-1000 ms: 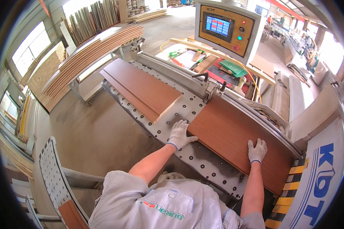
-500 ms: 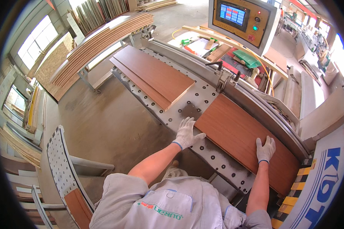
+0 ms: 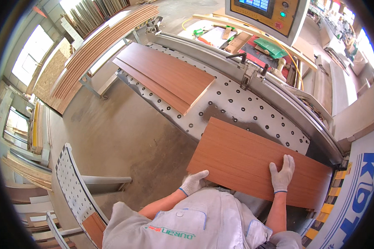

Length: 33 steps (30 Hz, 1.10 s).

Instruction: The person feeds curved wooden panels into an industrial edge-banding machine, discards wood scraps into a bin, and stacks the processed panels onto a mobile cart.

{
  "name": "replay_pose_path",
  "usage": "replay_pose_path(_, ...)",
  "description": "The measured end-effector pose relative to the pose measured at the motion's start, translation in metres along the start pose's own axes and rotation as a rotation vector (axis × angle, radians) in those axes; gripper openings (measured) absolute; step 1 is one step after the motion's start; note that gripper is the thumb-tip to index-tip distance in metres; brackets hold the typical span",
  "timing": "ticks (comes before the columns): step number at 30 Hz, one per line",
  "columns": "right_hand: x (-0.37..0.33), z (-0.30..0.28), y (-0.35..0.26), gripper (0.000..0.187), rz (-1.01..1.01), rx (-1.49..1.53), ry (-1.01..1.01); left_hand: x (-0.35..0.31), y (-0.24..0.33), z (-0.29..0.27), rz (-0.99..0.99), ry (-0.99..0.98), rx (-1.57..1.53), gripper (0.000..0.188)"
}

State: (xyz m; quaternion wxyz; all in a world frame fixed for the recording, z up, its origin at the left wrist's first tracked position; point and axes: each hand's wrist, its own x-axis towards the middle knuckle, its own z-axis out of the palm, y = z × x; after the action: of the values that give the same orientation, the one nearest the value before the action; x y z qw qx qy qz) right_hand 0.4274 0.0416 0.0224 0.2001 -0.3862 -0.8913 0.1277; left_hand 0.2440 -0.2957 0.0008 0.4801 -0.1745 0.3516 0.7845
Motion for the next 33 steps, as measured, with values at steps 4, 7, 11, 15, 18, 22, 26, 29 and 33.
replay_pose_path(4,-0.02,-0.032,0.04,0.063,0.239,0.009,0.125,-0.018,0.068,0.005,0.143,-0.048,0.094,0.066)
replay_pose_path(7,-0.069,-0.058,0.1,0.066,0.542,-0.214,0.119,-0.007,0.143,0.006,0.414,-0.052,0.081,0.063)
replay_pose_path(11,-0.134,-0.055,0.105,0.073,0.867,-0.113,0.144,0.027,0.269,-0.015,0.628,-0.036,0.089,0.059)
replay_pose_path(15,-0.12,-0.004,-0.004,0.071,0.849,0.097,0.161,0.055,0.375,-0.033,0.688,0.011,0.074,0.049)
replay_pose_path(18,-0.09,0.04,-0.082,0.071,0.692,0.114,0.273,0.09,0.421,-0.055,0.691,0.112,0.08,0.051)
replay_pose_path(22,-0.042,0.076,-0.118,0.075,0.815,0.106,0.248,0.122,0.477,-0.069,0.618,0.048,0.043,0.058)
replay_pose_path(26,0.008,0.122,-0.158,0.076,0.803,0.251,0.323,0.161,0.554,-0.085,0.564,0.033,0.015,0.064)
replay_pose_path(29,0.046,0.151,-0.199,0.076,0.799,0.343,0.317,0.173,0.609,-0.077,0.618,0.042,-0.022,0.043)
replay_pose_path(33,0.087,0.192,-0.241,0.075,0.786,0.346,0.304,0.206,0.691,-0.102,0.648,0.081,0.057,0.064)
